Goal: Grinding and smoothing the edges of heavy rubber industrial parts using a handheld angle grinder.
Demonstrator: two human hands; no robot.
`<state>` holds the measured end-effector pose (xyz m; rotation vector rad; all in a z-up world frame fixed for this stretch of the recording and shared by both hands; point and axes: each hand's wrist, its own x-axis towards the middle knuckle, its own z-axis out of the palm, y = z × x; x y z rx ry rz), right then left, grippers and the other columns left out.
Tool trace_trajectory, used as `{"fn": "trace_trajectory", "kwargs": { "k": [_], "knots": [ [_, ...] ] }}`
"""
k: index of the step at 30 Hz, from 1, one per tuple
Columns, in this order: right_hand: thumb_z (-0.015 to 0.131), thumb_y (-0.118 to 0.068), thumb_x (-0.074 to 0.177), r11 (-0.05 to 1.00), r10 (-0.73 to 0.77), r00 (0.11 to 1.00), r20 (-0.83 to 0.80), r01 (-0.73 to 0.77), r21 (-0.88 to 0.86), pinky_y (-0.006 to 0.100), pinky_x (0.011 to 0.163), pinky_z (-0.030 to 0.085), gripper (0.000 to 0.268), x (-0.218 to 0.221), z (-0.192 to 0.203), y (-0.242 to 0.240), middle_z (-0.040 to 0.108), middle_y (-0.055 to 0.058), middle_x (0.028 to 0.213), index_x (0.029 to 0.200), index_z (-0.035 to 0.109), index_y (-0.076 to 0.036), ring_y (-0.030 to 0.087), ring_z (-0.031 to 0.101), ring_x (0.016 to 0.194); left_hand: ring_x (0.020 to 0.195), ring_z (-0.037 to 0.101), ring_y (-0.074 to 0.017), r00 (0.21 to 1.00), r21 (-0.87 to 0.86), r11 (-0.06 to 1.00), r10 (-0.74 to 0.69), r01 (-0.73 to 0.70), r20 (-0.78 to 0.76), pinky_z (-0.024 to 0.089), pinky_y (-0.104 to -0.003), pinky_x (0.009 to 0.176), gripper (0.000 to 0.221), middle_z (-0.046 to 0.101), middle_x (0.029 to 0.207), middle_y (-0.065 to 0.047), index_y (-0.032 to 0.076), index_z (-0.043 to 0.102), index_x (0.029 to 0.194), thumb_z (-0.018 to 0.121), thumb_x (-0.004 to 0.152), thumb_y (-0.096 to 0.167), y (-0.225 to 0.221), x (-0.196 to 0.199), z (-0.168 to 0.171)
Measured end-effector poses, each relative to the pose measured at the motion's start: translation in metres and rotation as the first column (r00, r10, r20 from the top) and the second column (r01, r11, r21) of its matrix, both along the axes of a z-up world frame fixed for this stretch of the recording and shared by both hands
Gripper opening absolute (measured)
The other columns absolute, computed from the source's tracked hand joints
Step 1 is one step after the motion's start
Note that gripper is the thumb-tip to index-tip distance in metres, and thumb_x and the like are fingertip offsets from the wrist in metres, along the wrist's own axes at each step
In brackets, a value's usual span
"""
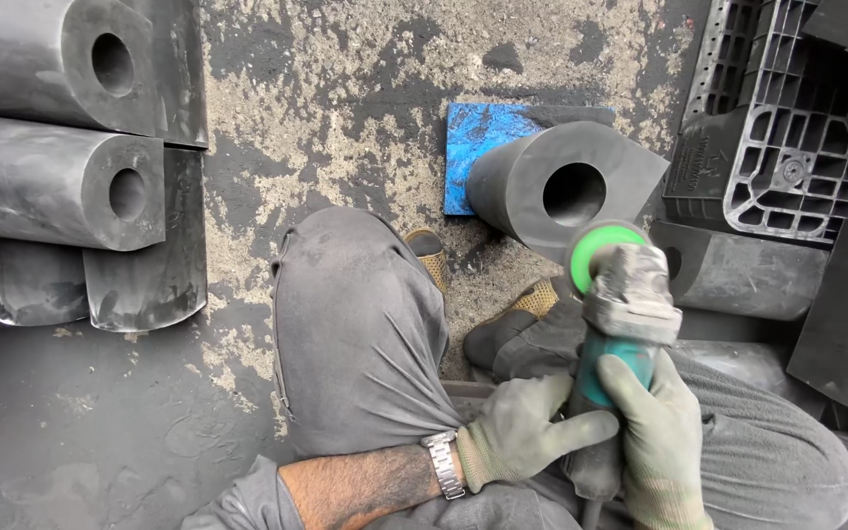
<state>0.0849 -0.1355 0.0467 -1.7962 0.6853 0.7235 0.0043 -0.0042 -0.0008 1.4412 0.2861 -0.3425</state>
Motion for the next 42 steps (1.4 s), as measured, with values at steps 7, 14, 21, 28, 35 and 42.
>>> {"fn": "trace_trajectory", "kwargs": {
  "k": [7,14,21,28,35,42],
  "knots": [
    [0.070,-0.019,0.089,0.993,0.119,0.992,0.042,-0.119,0.018,0.025,0.076,0.052,0.037,0.010,-0.004,0.010,0.069,0.002,0.101,0.121,0.066,-0.001,0.008,0.061,0.085,0.075,0.071,-0.0325,1.000,0.046,0.999,-0.008,0.008,0.008,0.056,-0.043,0.068,0.053,0.069,0.080,-0.017,0.004,0.066,0.096,0.065,0.096,0.057,-0.004,-0.006,-0.007],
    [0.069,-0.019,0.090,0.992,0.081,0.996,0.043,-0.085,0.090,0.026,0.075,0.053,0.037,0.016,-0.006,0.002,0.071,0.004,0.102,0.122,0.065,0.000,0.010,0.063,0.084,0.073,0.072,-0.0315,1.000,0.043,0.999,0.029,-0.029,-0.010,0.056,-0.043,0.067,0.053,0.069,0.081,-0.017,0.004,0.066,0.095,0.063,0.097,0.056,-0.009,0.005,-0.003],
    [0.069,-0.019,0.091,0.991,0.065,0.996,0.063,-0.072,0.108,0.026,0.076,0.053,0.037,0.016,-0.012,-0.001,0.069,0.004,0.103,0.123,0.065,0.000,0.009,0.062,0.085,0.072,0.071,-0.0317,0.999,0.069,0.998,0.014,-0.012,-0.032,0.056,-0.043,0.065,0.054,0.069,0.078,-0.016,0.004,0.065,0.092,0.062,0.096,0.057,-0.012,0.005,-0.002],
    [0.069,-0.020,0.092,0.995,0.022,0.998,0.056,-0.027,0.094,0.025,0.075,0.052,0.036,0.017,-0.008,-0.013,0.068,0.003,0.102,0.122,0.065,-0.001,0.009,0.061,0.084,0.073,0.072,-0.0319,1.000,0.058,0.998,0.001,0.000,-0.015,0.056,-0.043,0.065,0.051,0.069,0.079,-0.015,0.005,0.066,0.093,0.062,0.097,0.056,-0.020,0.012,0.001],
    [0.068,-0.020,0.092,0.992,-0.003,0.999,0.041,-0.002,0.129,0.026,0.071,0.052,0.033,0.019,-0.010,-0.017,0.068,0.002,0.098,0.120,0.065,-0.003,0.009,0.060,0.081,0.079,0.070,-0.0370,0.999,0.095,0.995,-0.023,0.020,0.032,0.054,-0.048,0.070,0.048,0.069,0.088,-0.019,0.006,0.068,0.105,0.059,0.101,0.053,-0.024,0.008,0.001],
    [0.073,-0.017,0.085,0.992,0.097,0.991,-0.093,-0.088,0.092,0.028,0.074,0.053,0.039,0.007,0.005,-0.018,0.071,0.005,0.098,0.120,0.069,0.000,0.010,0.062,0.082,0.077,0.072,-0.0374,0.994,0.085,0.990,-0.106,0.109,-0.040,0.055,-0.048,0.068,0.054,0.069,0.083,-0.020,0.003,0.064,0.102,0.061,0.099,0.056,-0.022,-0.008,0.004]
  ]
}}
